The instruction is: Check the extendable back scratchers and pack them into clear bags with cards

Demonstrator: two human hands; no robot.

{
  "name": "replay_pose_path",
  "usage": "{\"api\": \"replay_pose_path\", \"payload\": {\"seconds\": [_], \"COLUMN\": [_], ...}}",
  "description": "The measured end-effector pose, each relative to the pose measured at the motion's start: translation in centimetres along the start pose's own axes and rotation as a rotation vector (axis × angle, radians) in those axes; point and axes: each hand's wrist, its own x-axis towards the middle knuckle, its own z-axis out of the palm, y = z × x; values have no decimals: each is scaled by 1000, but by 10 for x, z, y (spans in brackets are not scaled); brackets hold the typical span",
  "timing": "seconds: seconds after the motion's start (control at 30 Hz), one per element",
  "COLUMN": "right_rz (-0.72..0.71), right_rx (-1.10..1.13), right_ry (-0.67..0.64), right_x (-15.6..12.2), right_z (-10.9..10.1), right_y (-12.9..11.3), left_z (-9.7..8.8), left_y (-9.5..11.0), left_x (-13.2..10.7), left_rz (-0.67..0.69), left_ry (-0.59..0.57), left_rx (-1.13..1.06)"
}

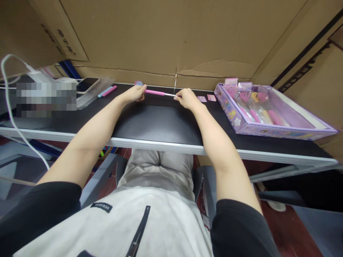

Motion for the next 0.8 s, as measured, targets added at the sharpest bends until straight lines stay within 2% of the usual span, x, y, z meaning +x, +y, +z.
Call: {"api": "replay_pose_path", "payload": {"seconds": [0.37,0.53,0.8], "right_rz": [-71,-110,-77], "right_rx": [-86,-48,-56], "right_ry": [102,167,130], "right_x": [0,0,1], "right_z": [-8,-8,-9], "right_y": [6,8,13], "left_z": [4,8,11], "left_y": [-5,-7,0], "left_x": [10,12,8], "left_rz": [186,229,230], "left_ry": [174,171,165], "left_rx": [27,17,13]}}
